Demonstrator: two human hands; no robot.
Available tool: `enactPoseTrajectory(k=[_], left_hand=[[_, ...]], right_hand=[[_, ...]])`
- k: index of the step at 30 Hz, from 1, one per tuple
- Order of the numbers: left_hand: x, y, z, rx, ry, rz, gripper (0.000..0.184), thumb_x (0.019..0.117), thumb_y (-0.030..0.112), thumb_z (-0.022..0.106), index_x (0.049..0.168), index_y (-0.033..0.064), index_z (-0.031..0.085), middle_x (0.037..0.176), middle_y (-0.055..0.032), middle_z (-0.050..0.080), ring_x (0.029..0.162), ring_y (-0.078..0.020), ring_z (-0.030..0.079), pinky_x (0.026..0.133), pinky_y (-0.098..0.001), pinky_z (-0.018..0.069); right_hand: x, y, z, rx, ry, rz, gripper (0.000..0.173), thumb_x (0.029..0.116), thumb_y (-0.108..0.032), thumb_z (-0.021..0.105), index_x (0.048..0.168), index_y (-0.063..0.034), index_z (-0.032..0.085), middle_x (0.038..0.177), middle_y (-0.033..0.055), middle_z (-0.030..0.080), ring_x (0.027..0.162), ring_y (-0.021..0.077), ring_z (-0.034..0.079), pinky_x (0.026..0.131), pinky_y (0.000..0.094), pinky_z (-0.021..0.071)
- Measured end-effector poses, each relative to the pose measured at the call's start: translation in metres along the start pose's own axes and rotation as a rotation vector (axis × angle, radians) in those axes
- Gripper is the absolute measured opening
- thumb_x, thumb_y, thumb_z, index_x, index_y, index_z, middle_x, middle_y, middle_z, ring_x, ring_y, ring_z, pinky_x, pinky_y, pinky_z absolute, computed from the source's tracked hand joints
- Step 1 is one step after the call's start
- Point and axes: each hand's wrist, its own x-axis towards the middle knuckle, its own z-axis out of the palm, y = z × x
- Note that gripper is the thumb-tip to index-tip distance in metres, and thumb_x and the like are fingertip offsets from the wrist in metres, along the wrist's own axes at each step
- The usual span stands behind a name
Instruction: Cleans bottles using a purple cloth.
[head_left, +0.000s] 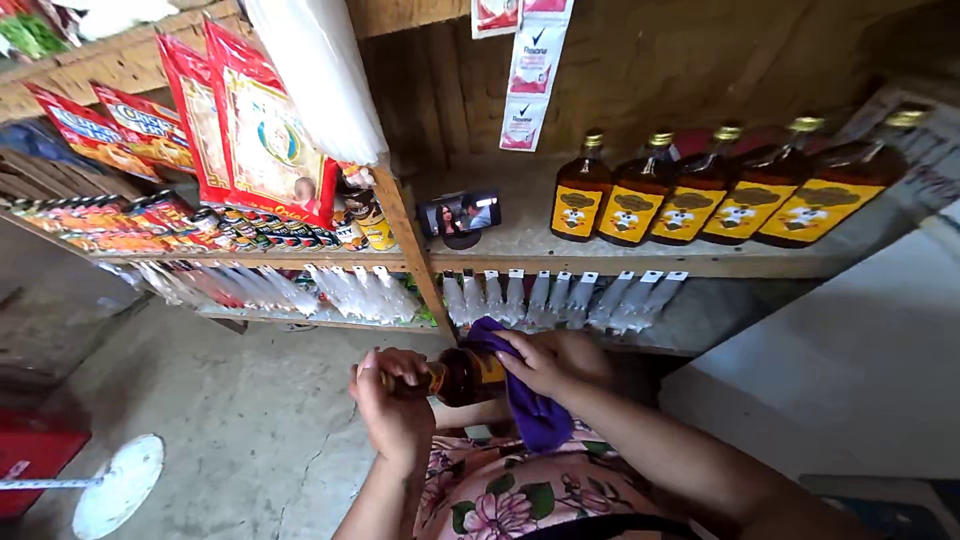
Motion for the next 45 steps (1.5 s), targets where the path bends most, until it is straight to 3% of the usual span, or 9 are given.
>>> enactPoseTrajectory(k=[4,8,13,19,24,28,35,39,45], left_hand=[[-0.027,0.001,0.016,-0.013,-0.42,0.162,0.051,0.1059,0.054,0.036,0.076,0.0226,0.064,0.065,0.0074,0.061,0.065,-0.007,0.062,0.068,-0.0264,0.0541],[-0.047,0.003,0.033,0.079,-0.778,0.423,0.05,0.1087,0.045,0.036,0.073,0.0158,0.053,0.063,0.003,0.054,0.064,-0.009,0.056,0.068,-0.0267,0.0496],[-0.07,-0.017,0.039,0.204,-0.965,0.604,0.051,0.1075,0.044,0.039,0.068,0.0136,0.053,0.063,-0.0032,0.056,0.067,-0.0162,0.058,0.074,-0.0323,0.0509],[-0.095,-0.02,0.038,0.323,-1.06,0.692,0.049,0.1067,0.042,0.04,0.071,0.0132,0.057,0.064,-0.0051,0.058,0.069,-0.0205,0.06,0.079,-0.0357,0.0512],[-0.1,-0.021,0.034,0.327,-1.091,0.735,0.046,0.1055,0.04,0.041,0.072,0.0131,0.058,0.066,-0.0058,0.059,0.071,-0.0217,0.06,0.08,-0.036,0.0499],[-0.103,-0.021,0.036,0.332,-1.093,0.761,0.049,0.1059,0.041,0.04,0.07,0.0125,0.058,0.064,-0.0063,0.058,0.067,-0.0217,0.06,0.071,-0.035,0.0514],[-0.102,-0.026,0.035,0.366,-1.071,0.768,0.051,0.1058,0.044,0.04,0.07,0.0132,0.058,0.064,-0.0057,0.06,0.069,-0.0214,0.061,0.078,-0.0362,0.0504],[-0.101,-0.026,0.034,0.355,-1.059,0.752,0.049,0.1056,0.043,0.041,0.071,0.0131,0.058,0.065,-0.0056,0.06,0.069,-0.0209,0.061,0.078,-0.0357,0.051],[-0.102,-0.025,0.034,0.353,-1.083,0.754,0.049,0.1056,0.043,0.041,0.071,0.0134,0.058,0.064,-0.0051,0.058,0.07,-0.021,0.06,0.08,-0.0359,0.0502]], right_hand=[[0.0,-0.003,-0.008,0.014,0.013,-0.011,0.046,0.108,-0.025,0.041,0.138,0.0054,0.057,0.137,0.0232,0.06,0.131,0.0237,0.057,0.114,0.0349,0.0419],[-0.005,-0.012,-0.021,0.113,0.029,0.099,0.047,0.109,-0.027,0.04,0.141,0.0045,0.053,0.143,0.0199,0.057,0.133,0.0153,0.054,0.115,0.0284,0.0393],[0.0,0.006,-0.023,0.187,-0.067,0.024,0.043,0.1077,-0.022,0.041,0.137,0.0046,0.057,0.138,0.0194,0.059,0.129,0.0137,0.056,0.111,0.0277,0.0421],[-0.004,-0.029,-0.028,0.3,-0.195,0.035,0.036,0.1049,-0.018,0.045,0.126,0.0028,0.066,0.129,0.0127,0.065,0.121,0.0074,0.058,0.106,0.025,0.0449],[-0.026,-0.071,-0.035,0.113,-0.261,-0.307,0.043,0.108,-0.034,0.042,0.115,-0.0069,0.075,0.12,0.01,0.072,0.127,0.0182,0.059,0.115,0.0376,0.0394],[-0.039,-0.089,-0.036,0.059,-0.303,-0.434,0.047,0.1113,-0.033,0.035,0.113,-0.0052,0.073,0.116,0.0115,0.073,0.126,0.0204,0.061,0.119,0.0381,0.035],[-0.013,-0.083,-0.036,0.105,-0.425,-0.345,0.032,0.103,-0.028,0.054,0.109,-0.0046,0.076,0.105,0.0093,0.075,0.113,0.0173,0.066,0.111,0.036,0.0427],[-0.001,-0.079,-0.034,0.144,-0.5,-0.215,0.031,0.0982,-0.027,0.062,0.112,-0.0035,0.076,0.113,0.0107,0.074,0.117,0.018,0.064,0.109,0.0357,0.0442],[0.015,-0.072,-0.037,0.156,-0.576,0.031,0.034,0.1001,-0.025,0.059,0.117,0.0005,0.073,0.12,0.0135,0.07,0.118,0.0136,0.059,0.106,0.0308,0.0429]])
